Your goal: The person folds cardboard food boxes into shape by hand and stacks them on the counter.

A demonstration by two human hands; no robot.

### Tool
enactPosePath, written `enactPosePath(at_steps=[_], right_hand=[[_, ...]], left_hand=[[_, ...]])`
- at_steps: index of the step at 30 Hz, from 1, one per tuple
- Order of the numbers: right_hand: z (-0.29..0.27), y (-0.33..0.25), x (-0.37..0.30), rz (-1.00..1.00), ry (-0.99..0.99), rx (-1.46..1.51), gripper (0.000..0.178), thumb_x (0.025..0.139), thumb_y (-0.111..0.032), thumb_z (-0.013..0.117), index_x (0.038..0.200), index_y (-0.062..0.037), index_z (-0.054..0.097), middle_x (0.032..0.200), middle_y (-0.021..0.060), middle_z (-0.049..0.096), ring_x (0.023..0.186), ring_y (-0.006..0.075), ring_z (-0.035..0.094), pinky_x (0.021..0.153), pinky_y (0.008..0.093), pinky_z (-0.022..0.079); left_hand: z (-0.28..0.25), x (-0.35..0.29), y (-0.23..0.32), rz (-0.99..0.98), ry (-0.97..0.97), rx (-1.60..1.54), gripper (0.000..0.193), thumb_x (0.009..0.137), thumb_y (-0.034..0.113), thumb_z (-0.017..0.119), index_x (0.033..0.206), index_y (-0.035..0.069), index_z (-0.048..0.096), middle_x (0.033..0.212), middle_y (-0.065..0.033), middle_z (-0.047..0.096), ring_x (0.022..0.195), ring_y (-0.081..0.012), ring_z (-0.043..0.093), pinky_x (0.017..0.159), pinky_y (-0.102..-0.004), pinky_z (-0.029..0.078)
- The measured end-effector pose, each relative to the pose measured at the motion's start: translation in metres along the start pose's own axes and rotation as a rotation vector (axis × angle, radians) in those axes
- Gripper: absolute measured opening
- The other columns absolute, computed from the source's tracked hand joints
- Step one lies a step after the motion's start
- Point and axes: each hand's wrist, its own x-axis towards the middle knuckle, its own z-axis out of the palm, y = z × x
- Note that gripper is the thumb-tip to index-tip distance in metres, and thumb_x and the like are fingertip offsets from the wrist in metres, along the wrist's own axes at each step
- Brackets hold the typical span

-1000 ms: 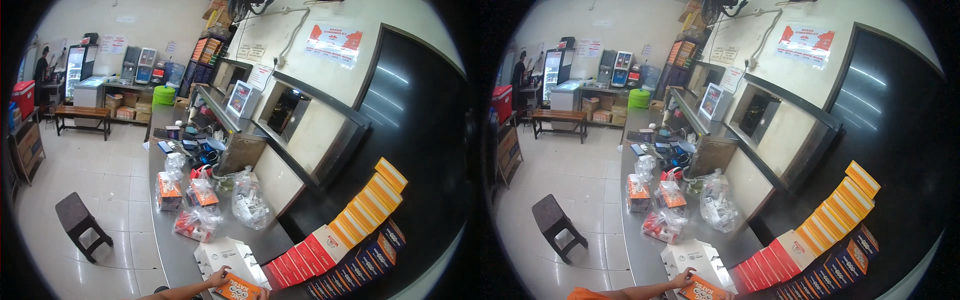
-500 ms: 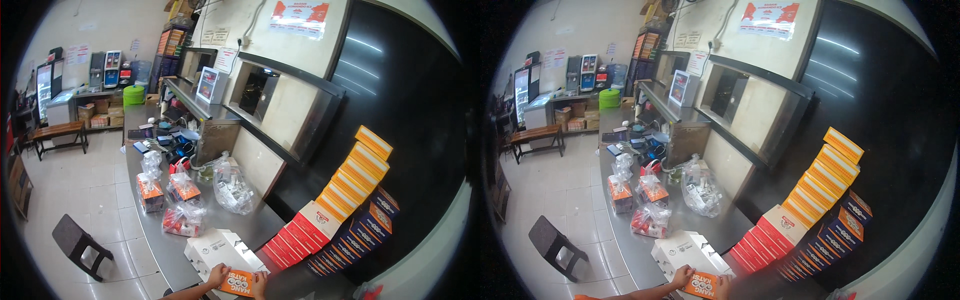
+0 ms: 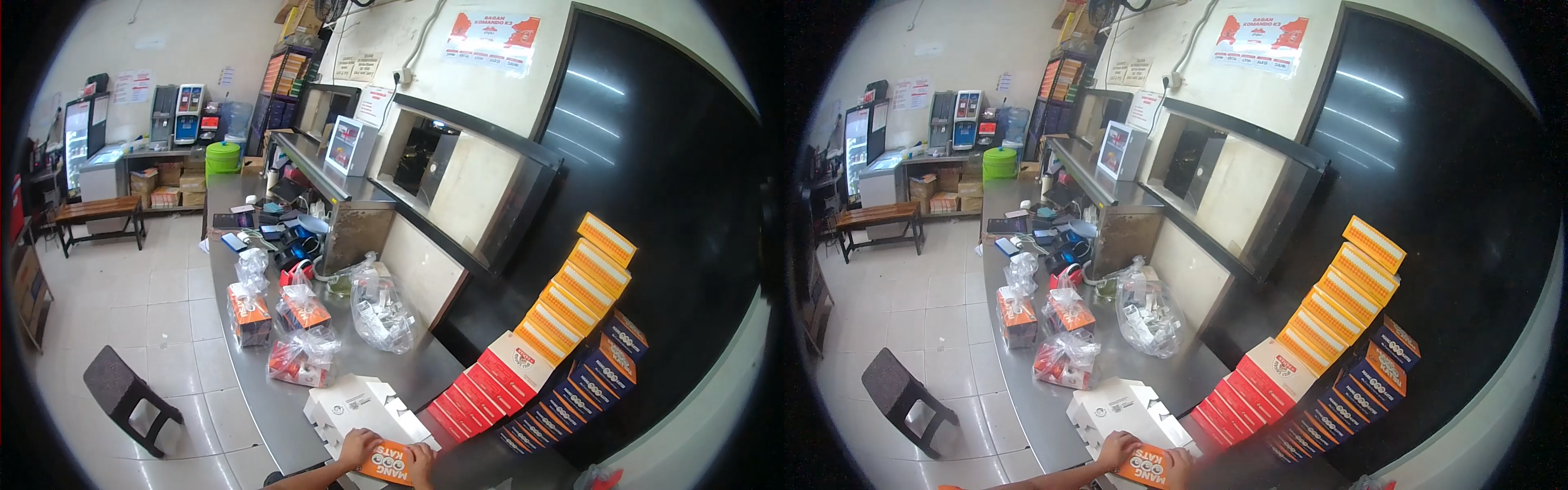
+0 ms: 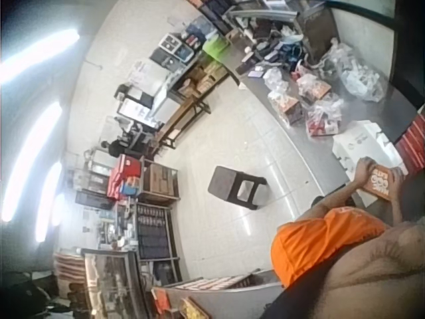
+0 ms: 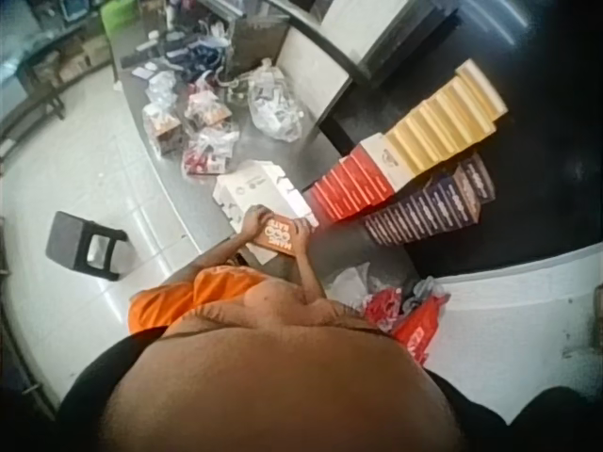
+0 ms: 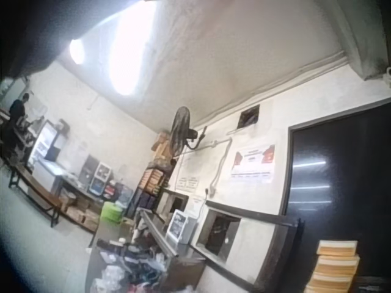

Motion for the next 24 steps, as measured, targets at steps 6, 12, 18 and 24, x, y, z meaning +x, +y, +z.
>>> enactPosePath(at_steps=[6,12,18,24], right_hand=[[0.001,0.005,0.000,-0.025,-0.054,-0.166,0.015,0.082,-0.020,0.063,0.073,-0.0074,0.063,0.074,0.0045,0.059,0.078,0.0246,0.055,0.075,0.0396,0.036],[-0.004,-0.006,-0.004,0.090,0.071,-0.117,0.017,0.080,-0.021,0.066,0.070,-0.0075,0.061,0.072,0.0032,0.056,0.078,0.0243,0.052,0.074,0.0402,0.035],[-0.003,0.002,-0.005,0.035,0.058,-0.198,0.019,0.076,-0.023,0.071,0.072,-0.0076,0.061,0.070,0.0045,0.053,0.085,0.0264,0.049,0.080,0.0416,0.035],[0.023,0.023,-0.005,0.382,0.352,0.226,0.025,0.075,-0.021,0.075,0.091,-0.0062,0.063,0.072,0.0066,0.054,0.084,0.0232,0.052,0.082,0.0386,0.042]], left_hand=[[-0.005,0.002,0.006,-0.340,-0.200,0.070,0.035,0.077,0.039,0.070,0.082,0.004,0.069,0.081,-0.0145,0.065,0.074,-0.0324,0.063,0.069,-0.0363,0.050],[-0.005,0.001,0.004,-0.034,0.023,0.136,0.037,0.077,0.038,0.071,0.078,0.001,0.065,0.088,-0.0141,0.066,0.083,-0.0300,0.062,0.075,-0.0363,0.049],[0.003,-0.007,0.001,-0.488,0.097,-0.288,0.033,0.077,0.032,0.072,0.081,0.000,0.065,0.092,-0.0155,0.066,0.091,-0.0263,0.063,0.077,-0.0347,0.049],[-0.004,-0.004,-0.013,-0.622,0.011,-0.298,0.029,0.080,0.028,0.069,0.085,0.000,0.071,0.074,-0.0146,0.069,0.065,-0.0183,0.064,0.064,-0.0315,0.051]])
